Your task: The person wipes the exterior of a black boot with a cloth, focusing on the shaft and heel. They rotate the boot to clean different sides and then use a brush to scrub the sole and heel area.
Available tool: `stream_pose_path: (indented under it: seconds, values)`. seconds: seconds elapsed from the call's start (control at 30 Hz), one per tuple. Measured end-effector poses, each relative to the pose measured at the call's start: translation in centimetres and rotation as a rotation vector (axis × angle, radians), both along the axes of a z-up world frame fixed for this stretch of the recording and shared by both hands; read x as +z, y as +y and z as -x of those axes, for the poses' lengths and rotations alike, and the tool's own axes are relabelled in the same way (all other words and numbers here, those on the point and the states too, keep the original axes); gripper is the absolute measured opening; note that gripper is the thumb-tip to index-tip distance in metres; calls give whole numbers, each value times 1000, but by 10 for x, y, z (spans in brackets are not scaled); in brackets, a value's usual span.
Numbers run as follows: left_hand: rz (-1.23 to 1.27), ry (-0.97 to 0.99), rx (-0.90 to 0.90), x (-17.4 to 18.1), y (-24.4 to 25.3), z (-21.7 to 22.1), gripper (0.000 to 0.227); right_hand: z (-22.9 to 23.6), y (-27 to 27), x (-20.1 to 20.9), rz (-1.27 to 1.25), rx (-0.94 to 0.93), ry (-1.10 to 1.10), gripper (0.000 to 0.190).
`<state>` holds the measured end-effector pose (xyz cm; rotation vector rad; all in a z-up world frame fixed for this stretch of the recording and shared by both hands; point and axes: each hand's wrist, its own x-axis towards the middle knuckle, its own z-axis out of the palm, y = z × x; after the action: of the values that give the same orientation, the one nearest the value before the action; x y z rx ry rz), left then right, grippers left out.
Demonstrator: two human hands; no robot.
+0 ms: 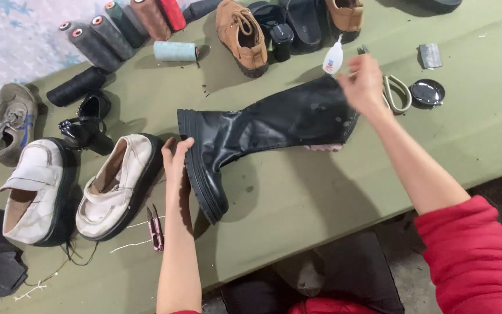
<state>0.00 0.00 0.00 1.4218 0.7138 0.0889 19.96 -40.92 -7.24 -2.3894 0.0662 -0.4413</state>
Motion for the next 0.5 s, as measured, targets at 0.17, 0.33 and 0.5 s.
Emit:
stream_pose_path:
  seconds: [0.17, 0.33, 0.5]
  values:
    - [21, -8, 12, -4, 2, -4, 97, -36, 7, 14, -75, -29, 177, 69]
    - [26, 22, 14, 15, -5, -1, 95, -87, 3, -21, 7, -23, 135, 64]
    - [55, 38, 37, 10, -4, -3, 93, -88, -8, -27, 21, -48, 118, 35]
